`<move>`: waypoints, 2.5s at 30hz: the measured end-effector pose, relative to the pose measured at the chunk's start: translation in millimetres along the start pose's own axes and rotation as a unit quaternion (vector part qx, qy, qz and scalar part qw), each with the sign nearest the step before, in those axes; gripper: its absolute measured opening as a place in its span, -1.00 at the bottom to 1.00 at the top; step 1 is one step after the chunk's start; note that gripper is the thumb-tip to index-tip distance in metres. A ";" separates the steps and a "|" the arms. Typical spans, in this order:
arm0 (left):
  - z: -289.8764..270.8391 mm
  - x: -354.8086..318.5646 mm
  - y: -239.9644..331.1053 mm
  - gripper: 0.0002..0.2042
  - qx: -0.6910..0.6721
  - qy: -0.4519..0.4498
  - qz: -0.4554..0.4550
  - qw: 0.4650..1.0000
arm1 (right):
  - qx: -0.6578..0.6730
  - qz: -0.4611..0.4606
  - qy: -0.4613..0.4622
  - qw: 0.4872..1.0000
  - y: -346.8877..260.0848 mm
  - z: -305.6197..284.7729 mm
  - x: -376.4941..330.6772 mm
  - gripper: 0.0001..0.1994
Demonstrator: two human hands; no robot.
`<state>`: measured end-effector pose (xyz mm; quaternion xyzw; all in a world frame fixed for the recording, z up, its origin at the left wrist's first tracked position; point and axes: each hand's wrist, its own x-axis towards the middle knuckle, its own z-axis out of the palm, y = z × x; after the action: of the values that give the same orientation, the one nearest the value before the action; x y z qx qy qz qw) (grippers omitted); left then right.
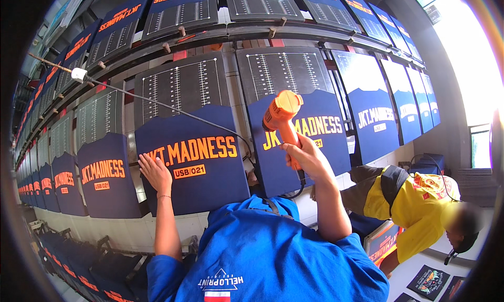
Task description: The person holds an orange heat gun to dry the ink on a series of blue t-shirts mounted on boards in a printing facility. The person moves along the rack, using their left hand to smooth the fabric and their right hand to apply heat.
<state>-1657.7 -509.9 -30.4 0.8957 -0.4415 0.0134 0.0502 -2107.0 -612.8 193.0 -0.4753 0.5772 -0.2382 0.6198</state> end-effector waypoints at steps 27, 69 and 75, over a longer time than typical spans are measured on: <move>-30.3 -90.1 186.7 -0.37 -0.124 -0.065 0.368 0.919 | -0.007 0.044 -0.044 0.998 9.7 11.7 -45.4 -0.78; 3.8 -9.1 29.0 -0.40 -0.023 0.000 0.059 0.998 | 0.076 0.008 0.101 0.992 51.2 -71.5 -76.0 -0.74; 14.8 2.1 38.3 -0.39 0.017 0.010 0.030 0.999 | 0.093 0.015 0.095 0.991 53.0 -86.7 -78.3 -0.72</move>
<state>-1687.0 -536.2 -42.0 0.8825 -0.4675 0.0319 0.0389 -2219.4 -550.9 195.7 -0.3818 0.6156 -0.3254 0.6077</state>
